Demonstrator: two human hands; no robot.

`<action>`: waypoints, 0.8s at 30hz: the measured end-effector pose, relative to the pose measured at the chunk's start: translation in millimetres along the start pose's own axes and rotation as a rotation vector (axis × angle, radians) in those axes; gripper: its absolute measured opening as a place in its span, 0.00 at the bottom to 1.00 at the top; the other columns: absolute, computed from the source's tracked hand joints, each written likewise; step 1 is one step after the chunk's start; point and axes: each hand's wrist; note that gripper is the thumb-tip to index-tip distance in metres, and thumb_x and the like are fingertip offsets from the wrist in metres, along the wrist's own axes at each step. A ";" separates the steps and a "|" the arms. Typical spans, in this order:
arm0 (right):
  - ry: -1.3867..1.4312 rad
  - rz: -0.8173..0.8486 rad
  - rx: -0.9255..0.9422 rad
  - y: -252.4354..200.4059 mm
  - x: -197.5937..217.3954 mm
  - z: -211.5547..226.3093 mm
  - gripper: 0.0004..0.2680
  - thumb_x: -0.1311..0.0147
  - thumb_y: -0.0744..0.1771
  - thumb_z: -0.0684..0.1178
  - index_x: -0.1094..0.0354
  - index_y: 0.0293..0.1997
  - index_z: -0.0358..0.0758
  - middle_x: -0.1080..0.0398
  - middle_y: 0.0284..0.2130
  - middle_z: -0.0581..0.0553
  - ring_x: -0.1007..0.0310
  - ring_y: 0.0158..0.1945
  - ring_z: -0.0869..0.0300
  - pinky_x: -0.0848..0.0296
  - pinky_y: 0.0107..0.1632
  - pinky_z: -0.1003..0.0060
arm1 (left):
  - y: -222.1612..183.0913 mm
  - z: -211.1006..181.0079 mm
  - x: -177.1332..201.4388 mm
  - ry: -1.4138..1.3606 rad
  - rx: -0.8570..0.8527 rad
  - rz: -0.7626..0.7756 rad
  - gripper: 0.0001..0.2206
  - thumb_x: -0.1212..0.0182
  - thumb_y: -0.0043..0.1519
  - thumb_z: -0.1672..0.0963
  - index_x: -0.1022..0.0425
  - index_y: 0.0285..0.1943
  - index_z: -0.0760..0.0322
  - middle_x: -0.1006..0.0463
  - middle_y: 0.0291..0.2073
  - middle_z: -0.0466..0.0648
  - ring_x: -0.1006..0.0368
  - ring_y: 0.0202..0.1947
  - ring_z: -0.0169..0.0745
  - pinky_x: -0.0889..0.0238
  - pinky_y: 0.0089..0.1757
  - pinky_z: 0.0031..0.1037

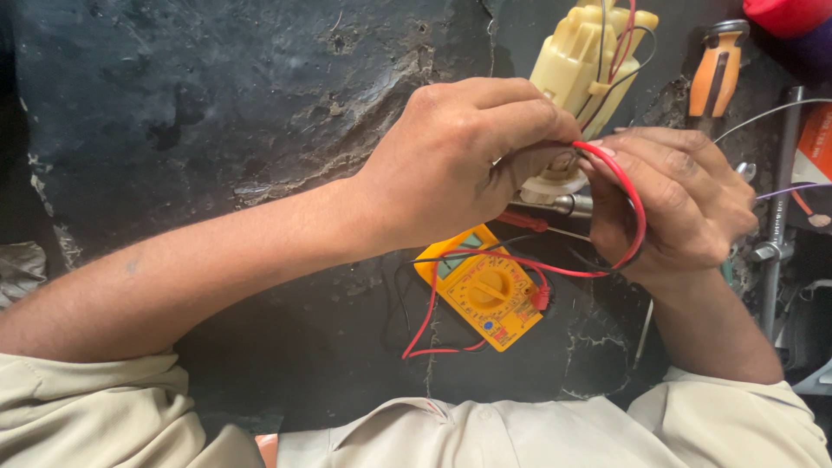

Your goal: Repairing and testing a motorcycle fuel pump assembly using various tools and a multimeter.

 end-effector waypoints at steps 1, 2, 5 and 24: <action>0.003 -0.001 0.002 -0.2 0.1 -0.3 0.09 0.36 0.64 0.28 0.31 0.44 0.27 0.25 0.36 0.34 0.20 0.40 0.43 0.19 0.44 0.55 | -0.1 0.1 0.1 0.001 0.001 0.002 0.06 0.32 0.69 0.59 0.22 0.52 0.63 0.21 0.42 0.48 0.21 0.44 0.48 0.27 0.43 0.32; 0.003 -0.001 0.003 0.0 -0.1 -0.2 0.09 0.36 0.64 0.28 0.31 0.44 0.27 0.25 0.36 0.34 0.20 0.40 0.43 0.19 0.44 0.55 | -0.1 0.4 -0.1 0.001 0.001 0.001 0.06 0.32 0.69 0.59 0.22 0.52 0.63 0.21 0.42 0.48 0.21 0.44 0.48 0.27 0.43 0.32; 0.002 -0.008 0.012 0.3 -0.4 0.1 0.09 0.37 0.64 0.28 0.31 0.43 0.28 0.25 0.36 0.34 0.20 0.39 0.43 0.19 0.44 0.55 | -0.5 0.6 -0.4 0.008 -0.006 -0.001 0.06 0.32 0.69 0.59 0.22 0.52 0.63 0.21 0.43 0.48 0.21 0.44 0.49 0.27 0.43 0.32; -0.005 -0.008 0.000 0.5 -2.2 1.8 0.08 0.34 0.65 0.29 0.29 0.43 0.30 0.24 0.37 0.36 0.21 0.39 0.45 0.22 0.44 0.57 | -0.3 0.0 0.1 0.006 -0.008 -0.005 0.05 0.33 0.69 0.59 0.22 0.51 0.63 0.21 0.42 0.49 0.21 0.44 0.49 0.27 0.43 0.33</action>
Point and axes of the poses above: each hand's wrist, its own y-axis towards the middle knuckle, its own x-axis out of the back of the hand, z = x × y
